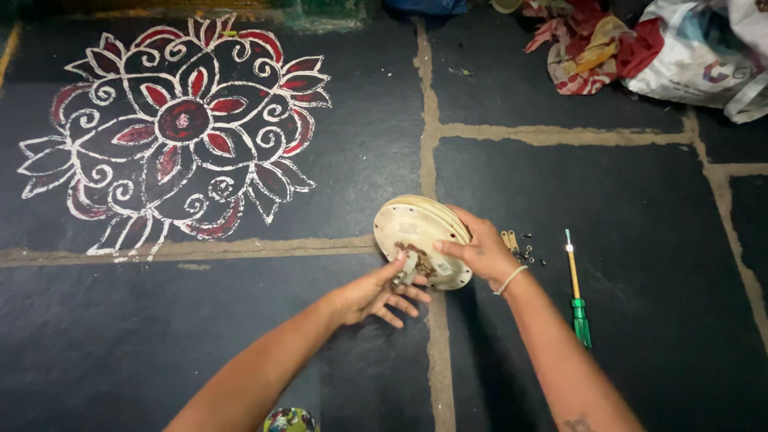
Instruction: The person assembles a stack of wooden discs by inserting a metal hinge and fastening it with screws. They use a screwdriver to tighten the screws and repeatedly check the alignment of the discs.
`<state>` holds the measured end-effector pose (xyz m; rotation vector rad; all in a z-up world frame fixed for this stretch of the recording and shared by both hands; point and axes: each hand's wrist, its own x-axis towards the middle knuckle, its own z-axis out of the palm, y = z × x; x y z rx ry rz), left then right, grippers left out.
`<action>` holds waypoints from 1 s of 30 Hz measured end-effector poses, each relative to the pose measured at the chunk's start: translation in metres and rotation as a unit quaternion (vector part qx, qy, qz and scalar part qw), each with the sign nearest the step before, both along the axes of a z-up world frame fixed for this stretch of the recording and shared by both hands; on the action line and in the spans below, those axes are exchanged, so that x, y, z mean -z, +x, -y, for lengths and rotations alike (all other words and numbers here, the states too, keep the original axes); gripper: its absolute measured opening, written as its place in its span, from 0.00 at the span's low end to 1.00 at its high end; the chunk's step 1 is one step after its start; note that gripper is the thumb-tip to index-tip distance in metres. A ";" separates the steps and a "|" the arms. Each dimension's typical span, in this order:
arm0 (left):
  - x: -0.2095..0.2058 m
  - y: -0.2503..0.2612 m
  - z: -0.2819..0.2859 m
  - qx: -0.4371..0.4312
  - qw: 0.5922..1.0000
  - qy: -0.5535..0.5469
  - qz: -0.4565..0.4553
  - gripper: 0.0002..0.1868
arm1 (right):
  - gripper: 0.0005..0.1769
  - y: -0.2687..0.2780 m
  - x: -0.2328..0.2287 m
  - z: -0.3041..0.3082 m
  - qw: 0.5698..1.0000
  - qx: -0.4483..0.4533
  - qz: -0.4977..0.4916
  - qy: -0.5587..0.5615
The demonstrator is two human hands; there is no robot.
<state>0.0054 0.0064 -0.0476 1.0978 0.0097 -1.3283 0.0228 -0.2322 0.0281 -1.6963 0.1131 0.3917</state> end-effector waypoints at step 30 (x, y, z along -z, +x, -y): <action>-0.009 0.003 0.031 -0.048 0.966 0.239 0.089 0.36 | 0.35 -0.047 0.042 0.017 0.995 0.091 0.042 0.015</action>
